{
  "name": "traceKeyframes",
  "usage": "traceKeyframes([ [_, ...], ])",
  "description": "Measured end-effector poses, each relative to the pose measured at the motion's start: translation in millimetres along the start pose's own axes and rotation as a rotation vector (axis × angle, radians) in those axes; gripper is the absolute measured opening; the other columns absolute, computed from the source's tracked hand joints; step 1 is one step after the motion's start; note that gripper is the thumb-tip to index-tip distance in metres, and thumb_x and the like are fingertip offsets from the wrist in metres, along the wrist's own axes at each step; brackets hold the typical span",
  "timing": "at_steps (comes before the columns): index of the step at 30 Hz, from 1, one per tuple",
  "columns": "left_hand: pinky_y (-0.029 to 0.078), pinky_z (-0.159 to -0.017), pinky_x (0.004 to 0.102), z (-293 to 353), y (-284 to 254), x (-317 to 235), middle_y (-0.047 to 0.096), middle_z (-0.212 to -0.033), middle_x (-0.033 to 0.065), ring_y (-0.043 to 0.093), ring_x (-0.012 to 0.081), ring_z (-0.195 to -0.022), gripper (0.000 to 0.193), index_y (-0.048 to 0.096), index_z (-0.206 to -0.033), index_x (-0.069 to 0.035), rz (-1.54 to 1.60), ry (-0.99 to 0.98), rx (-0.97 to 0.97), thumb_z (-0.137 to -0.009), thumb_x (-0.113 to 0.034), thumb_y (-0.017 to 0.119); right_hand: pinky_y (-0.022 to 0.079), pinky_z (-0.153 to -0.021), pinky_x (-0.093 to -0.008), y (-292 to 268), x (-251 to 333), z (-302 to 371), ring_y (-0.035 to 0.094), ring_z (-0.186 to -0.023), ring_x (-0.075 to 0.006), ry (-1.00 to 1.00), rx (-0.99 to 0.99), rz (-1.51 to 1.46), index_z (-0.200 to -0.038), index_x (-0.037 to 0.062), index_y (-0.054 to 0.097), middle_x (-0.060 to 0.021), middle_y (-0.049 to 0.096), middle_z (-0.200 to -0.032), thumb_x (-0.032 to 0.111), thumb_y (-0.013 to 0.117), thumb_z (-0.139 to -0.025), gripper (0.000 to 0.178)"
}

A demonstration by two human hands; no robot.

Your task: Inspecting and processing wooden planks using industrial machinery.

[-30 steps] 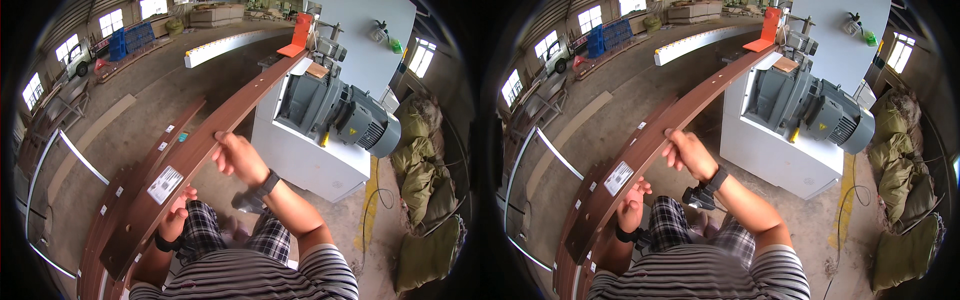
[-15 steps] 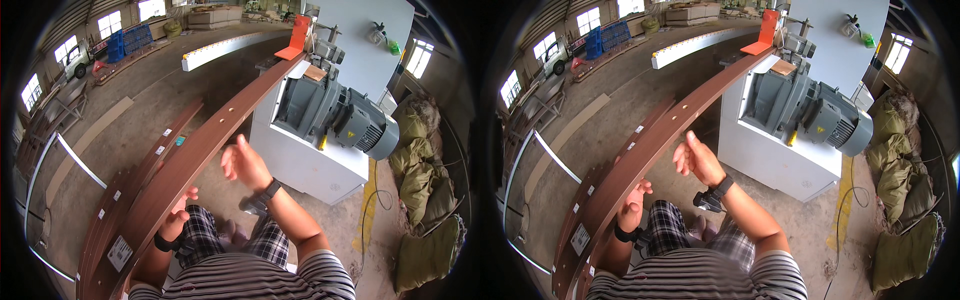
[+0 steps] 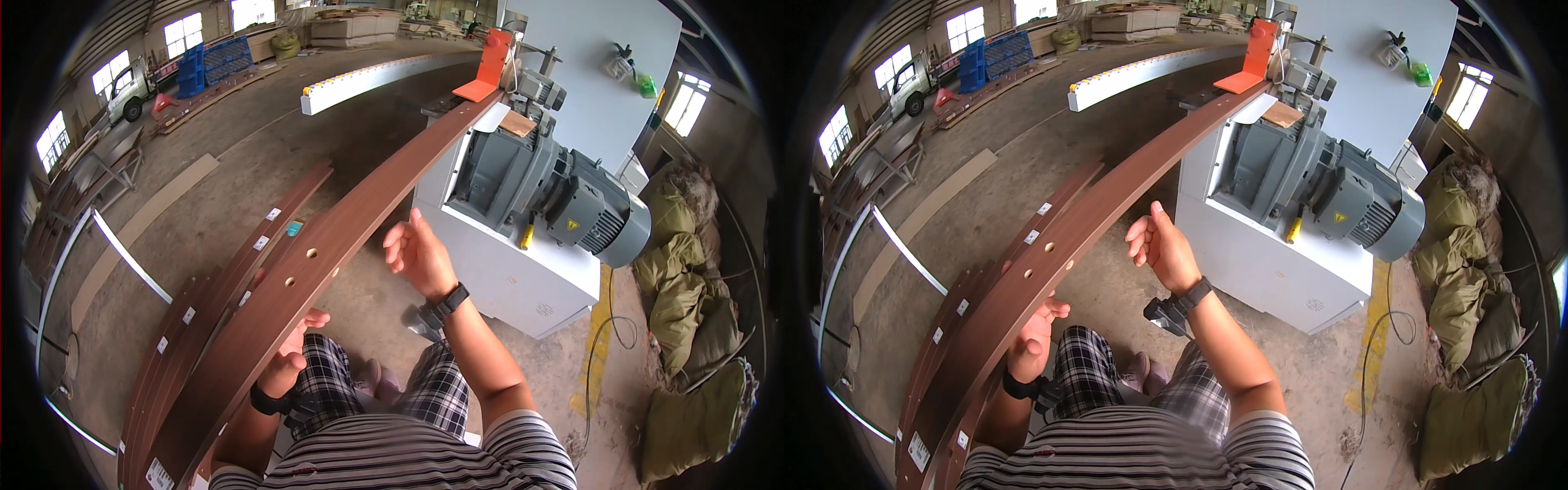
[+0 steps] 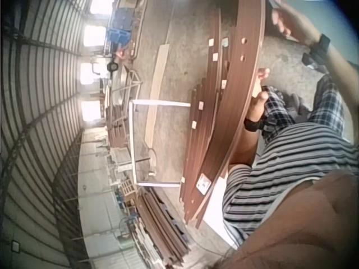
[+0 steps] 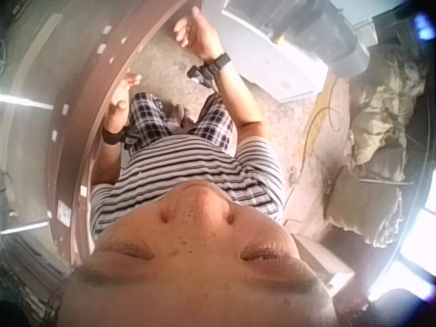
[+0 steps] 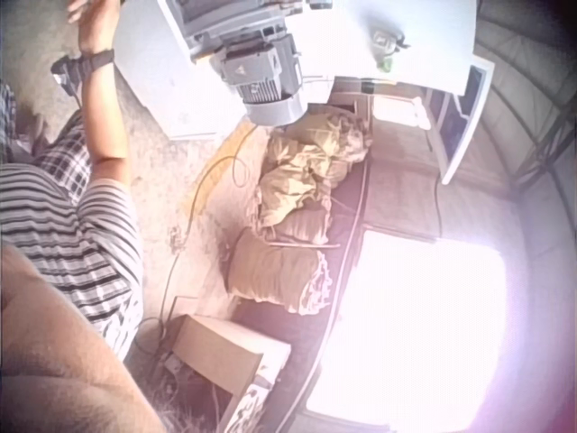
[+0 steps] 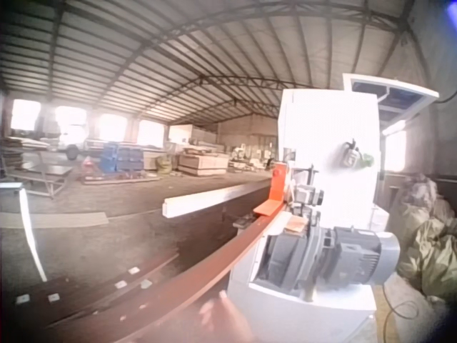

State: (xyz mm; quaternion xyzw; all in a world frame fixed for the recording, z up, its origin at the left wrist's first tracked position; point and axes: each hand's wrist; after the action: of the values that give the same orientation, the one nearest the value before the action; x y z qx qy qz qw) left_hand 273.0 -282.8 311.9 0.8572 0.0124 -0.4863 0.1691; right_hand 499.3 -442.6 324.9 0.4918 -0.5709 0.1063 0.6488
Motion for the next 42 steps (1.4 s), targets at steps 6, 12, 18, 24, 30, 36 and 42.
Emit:
traceKeyframes([
  [6, 0.044, -0.088, 0.037, 8, -5, -3, 0.045, -0.134, 0.0091, 0.058, 0.0245, -0.105, 0.131, -0.001, -0.15, -0.013, 0.021, 0.06, -0.064, -0.058, -0.059, 0.081, 0.046, -0.053, -0.0232, 3, -2, 1, 0.056, -0.055, -0.0129, 0.012, -0.035, 0.034, -0.079, 0.0031, 0.06, -0.0075, 0.061, -0.064, 0.052, 0.029, -0.099, 0.062],
  [12, 0.045, -0.088, 0.039, 16, -10, -7, 0.042, -0.137, 0.0097, 0.056, 0.0259, -0.109, 0.134, -0.002, -0.15, -0.013, -0.01, 0.023, -0.07, -0.055, -0.062, 0.081, 0.047, -0.057, -0.0245, 0, 7, 2, 0.056, -0.057, -0.0147, -0.039, -0.048, 0.034, -0.082, 0.003, 0.06, -0.0083, 0.061, -0.066, 0.052, 0.028, -0.099, 0.061],
  [18, 0.045, -0.091, 0.0457, 25, -19, 1, 0.038, -0.14, 0.0101, 0.049, 0.0283, -0.12, 0.126, 0.004, -0.149, -0.01, -0.041, 0.206, -0.121, -0.061, -0.065, 0.075, 0.05, -0.07, -0.0289, -2, 10, -5, 0.061, -0.07, -0.0176, -0.032, -0.055, -0.01, -0.092, 0.0015, 0.059, -0.01, 0.064, -0.079, 0.056, 0.031, -0.098, 0.061],
  [24, 0.045, -0.092, 0.0528, 72, -67, -3, 0.034, -0.144, 0.0101, 0.042, 0.0311, -0.126, 0.107, 0.018, -0.147, -0.008, -0.237, 0.521, -0.285, -0.072, -0.072, 0.06, 0.05, -0.086, -0.0329, -3, 25, -22, 0.062, -0.091, -0.0211, -0.064, -0.059, -0.026, -0.108, -0.0023, 0.054, -0.013, 0.063, -0.099, 0.059, 0.033, -0.096, 0.066],
  [30, 0.031, -0.107, 0.043, 146, -115, -101, 0.043, -0.14, 0.0102, 0.038, 0.0288, -0.129, 0.09, 0.037, -0.141, -0.009, 0.926, 0.636, -0.143, -0.077, -0.07, 0.056, 0.05, -0.09, -0.0355, -5, 29, -60, 0.061, -0.102, -0.0256, -0.097, -0.028, -0.18, -0.121, -0.0068, 0.044, -0.017, 0.058, -0.113, 0.056, 0.042, -0.094, 0.068],
  [36, 0.025, -0.113, 0.0469, 242, -237, -179, 0.045, -0.139, 0.0158, 0.041, 0.0297, -0.129, 0.1, 0.045, -0.133, -0.001, 0.246, 0.565, -0.378, -0.068, -0.076, 0.053, 0.04, -0.102, -0.0394, 25, 11, -86, 0.051, -0.119, -0.0257, -0.142, 0.199, -0.378, -0.116, 0.0003, 0.052, -0.0141, 0.056, -0.125, 0.039, 0.055, -0.094, 0.045],
  [42, 0.05, -0.059, 0.045, 350, -296, -169, 0.06, -0.071, 0.0127, 0.06, 0.0291, -0.064, 0.05, 0.057, -0.079, -0.004, -0.118, 0.112, -1.207, -0.089, -0.053, 0.053, 0.048, -0.085, -0.0331, 77, -58, -94, 0.06, -0.1, -0.014, 0.138, 0.039, -0.093, -0.115, 0.0084, 0.058, -0.0024, 0.063, -0.11, 0.036, 0.066, -0.088, 0.039],
])
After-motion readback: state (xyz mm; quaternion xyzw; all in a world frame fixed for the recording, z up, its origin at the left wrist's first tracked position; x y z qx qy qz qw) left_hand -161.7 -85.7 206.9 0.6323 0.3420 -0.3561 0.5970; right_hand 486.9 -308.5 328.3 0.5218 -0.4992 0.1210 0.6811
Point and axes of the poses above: each hand's wrist, its own z-axis away from the middle knuckle, its own y-axis out of the palm, x = y × z
